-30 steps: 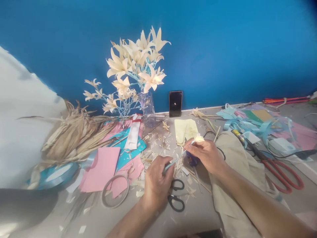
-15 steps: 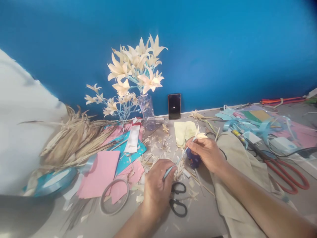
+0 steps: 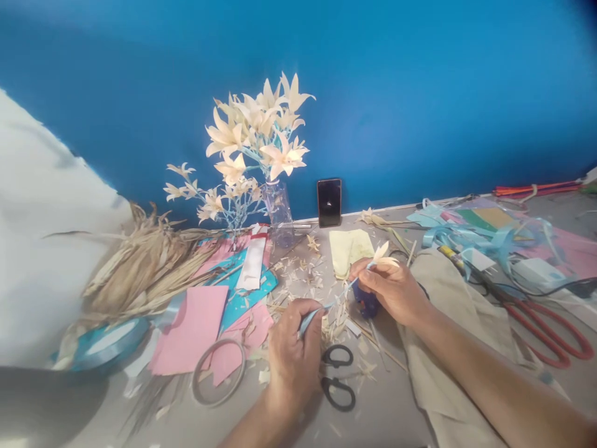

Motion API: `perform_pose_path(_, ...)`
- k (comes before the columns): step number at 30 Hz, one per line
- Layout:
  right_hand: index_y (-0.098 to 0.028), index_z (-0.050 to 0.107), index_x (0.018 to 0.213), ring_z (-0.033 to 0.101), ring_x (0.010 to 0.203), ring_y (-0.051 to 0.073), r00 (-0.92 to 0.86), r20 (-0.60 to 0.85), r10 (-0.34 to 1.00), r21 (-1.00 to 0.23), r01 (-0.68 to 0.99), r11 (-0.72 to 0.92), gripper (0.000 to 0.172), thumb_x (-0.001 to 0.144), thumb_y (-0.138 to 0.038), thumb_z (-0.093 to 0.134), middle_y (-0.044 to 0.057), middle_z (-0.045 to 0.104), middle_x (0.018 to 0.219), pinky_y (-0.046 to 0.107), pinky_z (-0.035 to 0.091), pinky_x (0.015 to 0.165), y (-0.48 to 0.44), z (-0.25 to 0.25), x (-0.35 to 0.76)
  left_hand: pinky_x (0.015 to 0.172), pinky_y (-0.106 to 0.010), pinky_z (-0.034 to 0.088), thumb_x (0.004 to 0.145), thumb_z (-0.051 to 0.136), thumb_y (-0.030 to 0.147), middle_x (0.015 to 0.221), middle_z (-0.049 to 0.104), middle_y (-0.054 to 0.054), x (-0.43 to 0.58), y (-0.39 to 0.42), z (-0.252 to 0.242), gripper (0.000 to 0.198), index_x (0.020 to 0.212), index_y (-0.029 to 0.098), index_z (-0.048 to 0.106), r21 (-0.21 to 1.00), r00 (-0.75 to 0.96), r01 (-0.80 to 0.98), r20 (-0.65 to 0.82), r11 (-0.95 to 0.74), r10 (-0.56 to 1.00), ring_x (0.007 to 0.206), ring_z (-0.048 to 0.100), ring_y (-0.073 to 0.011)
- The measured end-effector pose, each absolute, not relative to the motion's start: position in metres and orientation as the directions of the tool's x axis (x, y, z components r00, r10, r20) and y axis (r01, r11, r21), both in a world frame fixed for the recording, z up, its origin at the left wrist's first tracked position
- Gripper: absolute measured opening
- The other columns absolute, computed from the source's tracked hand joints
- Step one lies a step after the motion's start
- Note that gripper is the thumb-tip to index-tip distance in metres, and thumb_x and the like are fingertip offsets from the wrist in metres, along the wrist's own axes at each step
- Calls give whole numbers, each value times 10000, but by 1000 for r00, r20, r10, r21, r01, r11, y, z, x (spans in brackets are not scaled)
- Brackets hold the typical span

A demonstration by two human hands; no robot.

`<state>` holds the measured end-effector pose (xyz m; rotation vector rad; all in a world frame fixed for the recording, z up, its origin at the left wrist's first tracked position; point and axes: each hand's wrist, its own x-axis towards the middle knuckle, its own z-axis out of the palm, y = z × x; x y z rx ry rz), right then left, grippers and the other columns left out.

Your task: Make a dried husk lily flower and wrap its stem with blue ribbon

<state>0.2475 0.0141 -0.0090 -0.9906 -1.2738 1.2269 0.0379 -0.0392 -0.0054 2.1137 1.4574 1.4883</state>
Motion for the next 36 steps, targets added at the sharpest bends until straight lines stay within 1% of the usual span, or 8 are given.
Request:
perform_pose_path(5, -178, 747, 778, 417, 571, 132, -144, 25, 989, -959, -283, -17, 409, 704, -574, 818, 13, 543, 640, 279, 327, 530, 9, -2, 239, 652, -241, 535, 908, 545, 110, 799, 721, -12, 35, -37, -8, 138, 940, 225, 615, 472, 100, 608, 752, -639, 651, 722, 706, -160)
perform_pose_path(10, -169, 721, 730, 417, 566, 114, -118, 8, 993, -966, -256, -22, 388, 679, -530, 854, 27, 604, 710, 271, 305, 521, 6, -1, 233, 655, -227, 519, 902, 541, 77, 790, 696, -7, 34, -33, -13, 156, 945, 217, 596, 404, 142, 606, 793, -685, 593, 719, 687, -149)
perform_pose_path(14, -173, 750, 751, 408, 572, 109, -133, 17, 991, -959, -284, -22, 340, 694, -489, 862, 7, 570, 686, 270, 282, 527, 7, -3, 236, 660, -222, 518, 916, 547, 94, 808, 701, -2, 35, -36, -17, 138, 963, 213, 600, 488, 111, 583, 744, -650, 658, 719, 686, -140)
perform_pose_path(17, -190, 764, 782, 426, 591, 111, -167, 33, 985, -942, -334, -25, 291, 715, -457, 859, 20, 613, 769, 275, 308, 545, 7, -2, 238, 649, -211, 519, 927, 557, 114, 819, 715, 2, 38, -41, -16, 115, 954, 214, 607, 587, 84, 538, 677, -605, 731, 722, 693, -132)
perform_pose_path(20, -208, 759, 778, 438, 608, 112, -196, 61, 979, -922, -386, -19, 255, 723, -436, 859, 33, 653, 851, 285, 356, 575, 6, 1, 239, 681, -202, 530, 906, 582, 95, 830, 718, 5, 41, -44, -10, 131, 921, 221, 615, 629, 93, 465, 666, -624, 740, 767, 700, -129)
perform_pose_path(25, -204, 757, 768, 421, 611, 113, -201, 41, 979, -911, -410, -46, 250, 724, -427, 860, 30, 632, 819, 272, 373, 564, 7, 5, 237, 730, -227, 549, 851, 600, 27, 857, 717, -13, 43, -43, -4, 203, 892, 221, 643, 627, 136, 350, 701, -696, 700, 813, 698, -143)
perform_pose_path(30, -181, 729, 741, 430, 624, 113, -209, 4, 978, -916, -392, -80, 297, 736, -455, 844, 30, 613, 789, 247, 356, 546, 8, 3, 238, 718, -237, 558, 824, 587, -21, 863, 723, -31, 42, -41, -5, 248, 889, 205, 664, 614, 142, 354, 710, -705, 690, 804, 703, -153)
perform_pose_path(36, -165, 730, 807, 419, 582, 107, -302, -16, 953, -977, -198, -79, 456, 724, -608, 800, 19, 612, 717, 253, 298, 536, 1, 1, 233, 766, -221, 552, 825, 555, -42, 878, 715, -42, 41, -38, -10, 269, 917, 191, 652, 521, 148, 413, 771, -747, 620, 833, 694, -143)
